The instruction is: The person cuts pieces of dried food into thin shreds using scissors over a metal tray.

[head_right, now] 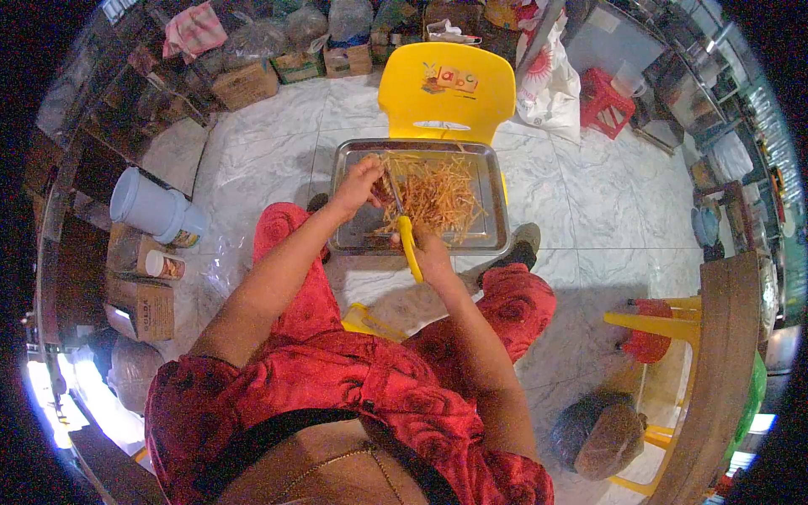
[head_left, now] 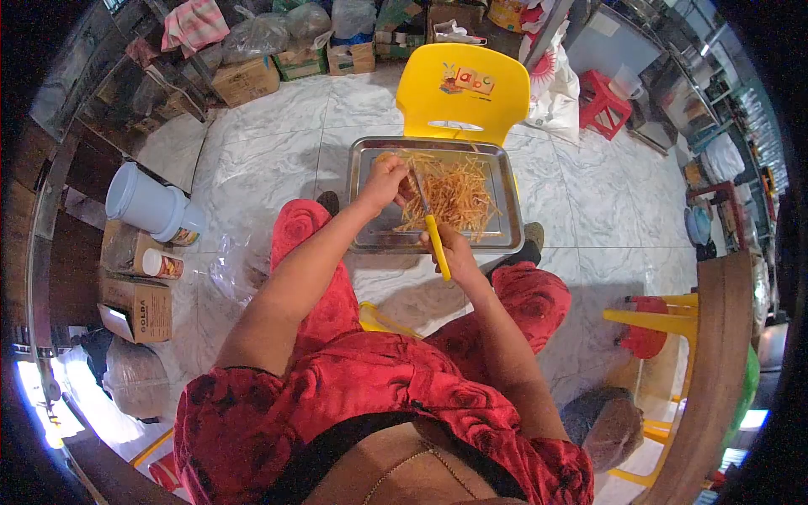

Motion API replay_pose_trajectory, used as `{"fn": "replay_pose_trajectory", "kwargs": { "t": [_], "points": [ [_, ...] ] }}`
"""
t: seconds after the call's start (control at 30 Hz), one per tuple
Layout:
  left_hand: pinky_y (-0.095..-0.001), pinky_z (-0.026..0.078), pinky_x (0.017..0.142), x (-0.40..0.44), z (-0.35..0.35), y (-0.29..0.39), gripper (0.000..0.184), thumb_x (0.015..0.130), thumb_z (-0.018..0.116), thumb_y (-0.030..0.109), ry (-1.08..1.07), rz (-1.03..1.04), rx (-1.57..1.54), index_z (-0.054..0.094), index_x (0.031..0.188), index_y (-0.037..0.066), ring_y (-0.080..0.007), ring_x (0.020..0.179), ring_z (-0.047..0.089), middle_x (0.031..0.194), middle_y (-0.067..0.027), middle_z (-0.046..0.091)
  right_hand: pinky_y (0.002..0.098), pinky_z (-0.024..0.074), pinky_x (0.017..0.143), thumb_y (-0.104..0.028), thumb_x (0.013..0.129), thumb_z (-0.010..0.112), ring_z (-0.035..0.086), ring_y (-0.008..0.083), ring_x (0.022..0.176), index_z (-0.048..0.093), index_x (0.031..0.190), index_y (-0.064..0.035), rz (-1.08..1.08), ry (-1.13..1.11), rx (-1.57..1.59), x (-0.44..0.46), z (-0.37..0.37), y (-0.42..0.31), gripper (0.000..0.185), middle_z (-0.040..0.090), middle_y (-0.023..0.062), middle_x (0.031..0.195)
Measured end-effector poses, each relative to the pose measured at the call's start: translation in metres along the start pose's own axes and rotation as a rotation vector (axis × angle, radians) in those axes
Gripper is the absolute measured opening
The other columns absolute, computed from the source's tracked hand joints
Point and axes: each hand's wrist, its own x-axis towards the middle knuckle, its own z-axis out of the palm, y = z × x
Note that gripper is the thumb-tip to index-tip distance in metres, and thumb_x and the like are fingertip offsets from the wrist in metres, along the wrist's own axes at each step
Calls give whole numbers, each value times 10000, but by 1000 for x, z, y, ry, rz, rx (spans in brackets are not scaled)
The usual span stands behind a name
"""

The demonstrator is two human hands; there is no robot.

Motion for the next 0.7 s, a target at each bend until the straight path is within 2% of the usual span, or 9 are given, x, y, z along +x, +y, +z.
{"fn": "replay_pose_trajectory", "kwargs": {
  "t": [0.13,0.23,0.3,0.63,0.7],
  "points": [
    [-246,454,389,1,0,-2,165,889,421,177,10,11,33,497,848,36,-135,501,560,633,-48,547,375,441,614,-404,786,582,574,294,654,579,883,-14,59,-40,-42,-1,-2,-3,402,591,168,704],
    [-240,451,398,-5,4,6,152,894,424,169,18,12,25,492,840,44,-129,503,556,643,-40,548,364,438,584,-415,787,579,565,266,610,576,854,-13,-42,19,-54,1,2,6,408,578,142,652],
    [-236,446,396,-4,6,-1,148,897,426,170,-6,26,10,492,842,49,-125,501,555,646,-36,548,349,432,571,-424,790,576,556,235,604,566,824,-5,-4,-30,75,2,2,6,420,562,124,634],
    [-232,437,387,0,4,-9,146,906,429,187,-75,2,-87,486,832,76,-116,492,552,648,-33,549,310,407,539,-427,796,578,492,160,574,561,823,-9,-9,20,175,0,3,-2,420,535,85,626],
    [-231,438,387,0,4,-9,143,905,428,186,-69,-3,-84,491,848,71,-116,494,554,649,-36,552,219,372,357,-390,830,561,432,67,411,531,969,-62,72,-38,208,1,3,-3,357,424,-25,533]
  ]
}}
